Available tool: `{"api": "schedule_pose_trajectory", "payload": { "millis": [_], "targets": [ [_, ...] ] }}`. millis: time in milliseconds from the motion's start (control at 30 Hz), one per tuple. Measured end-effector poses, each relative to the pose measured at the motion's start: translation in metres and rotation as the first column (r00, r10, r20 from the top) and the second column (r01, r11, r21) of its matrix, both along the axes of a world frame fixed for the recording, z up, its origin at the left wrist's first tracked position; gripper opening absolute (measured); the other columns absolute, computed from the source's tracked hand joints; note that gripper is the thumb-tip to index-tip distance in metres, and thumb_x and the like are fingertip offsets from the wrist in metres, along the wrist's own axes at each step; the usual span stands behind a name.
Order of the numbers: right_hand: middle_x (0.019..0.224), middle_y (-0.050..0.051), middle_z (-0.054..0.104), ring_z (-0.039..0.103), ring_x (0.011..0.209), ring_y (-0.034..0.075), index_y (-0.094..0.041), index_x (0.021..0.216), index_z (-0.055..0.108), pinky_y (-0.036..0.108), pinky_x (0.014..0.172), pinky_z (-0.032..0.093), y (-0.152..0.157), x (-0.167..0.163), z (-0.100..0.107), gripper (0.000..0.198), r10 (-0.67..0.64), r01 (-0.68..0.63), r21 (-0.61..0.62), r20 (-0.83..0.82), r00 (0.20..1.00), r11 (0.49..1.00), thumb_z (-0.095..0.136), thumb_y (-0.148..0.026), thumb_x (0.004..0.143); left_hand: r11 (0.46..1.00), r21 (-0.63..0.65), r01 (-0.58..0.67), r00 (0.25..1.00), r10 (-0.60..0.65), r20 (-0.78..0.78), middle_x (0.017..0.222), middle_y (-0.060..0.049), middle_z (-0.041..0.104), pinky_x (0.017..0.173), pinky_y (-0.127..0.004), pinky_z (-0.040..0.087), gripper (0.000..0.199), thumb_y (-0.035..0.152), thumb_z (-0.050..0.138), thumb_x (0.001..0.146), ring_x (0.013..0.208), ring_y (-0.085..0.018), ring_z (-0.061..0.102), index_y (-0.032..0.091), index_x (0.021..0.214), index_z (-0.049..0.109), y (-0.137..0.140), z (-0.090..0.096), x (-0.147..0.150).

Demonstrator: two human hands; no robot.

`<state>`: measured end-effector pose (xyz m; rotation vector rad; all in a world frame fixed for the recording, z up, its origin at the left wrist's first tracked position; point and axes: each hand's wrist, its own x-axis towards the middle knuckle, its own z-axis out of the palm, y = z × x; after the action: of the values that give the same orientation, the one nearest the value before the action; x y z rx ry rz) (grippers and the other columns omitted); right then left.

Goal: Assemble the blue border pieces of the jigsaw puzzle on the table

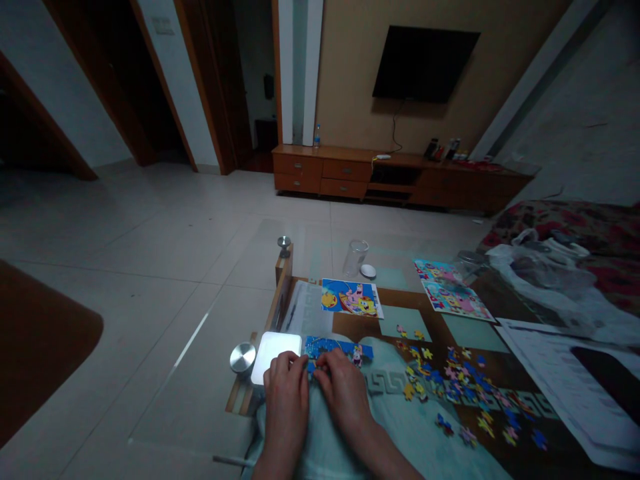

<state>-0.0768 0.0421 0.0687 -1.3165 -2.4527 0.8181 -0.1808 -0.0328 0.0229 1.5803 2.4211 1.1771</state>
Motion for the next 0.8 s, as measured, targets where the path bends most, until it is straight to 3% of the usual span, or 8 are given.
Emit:
{"api": "schedule_pose_trajectory", "payload": {
  "millis": [367,800],
  "targets": [
    [0.090,0.005,0.066,0.063,0.084,0.020,-0.016,0.089,0.066,0.029,0.074,0.044,0.005,-0.002,-0.004,0.012,-0.015,0.016,0.019,-0.046,0.999,1.000,0.059,-0.008,0.085,1.000,0.010,-0.016,1.000,0.016,-0.010,0.097,-0.007,0.059,0.078,-0.037,0.041,0.025,0.015,0.045,0.089,0.092,-0.024,0.054,0.020,0.102,0.065,0.000,0.002,0.001],
    [0.095,0.007,0.067,0.062,0.086,0.021,-0.015,0.088,0.067,0.029,0.075,0.041,0.010,-0.006,0.011,0.014,0.011,-0.009,-0.035,0.062,0.998,0.999,0.057,-0.006,0.084,1.000,0.013,-0.017,1.000,0.018,-0.011,0.097,-0.007,0.058,0.077,-0.037,0.041,0.027,0.015,0.042,0.090,0.093,-0.024,0.054,0.020,0.105,0.064,0.000,0.003,0.003]
  ]
}}
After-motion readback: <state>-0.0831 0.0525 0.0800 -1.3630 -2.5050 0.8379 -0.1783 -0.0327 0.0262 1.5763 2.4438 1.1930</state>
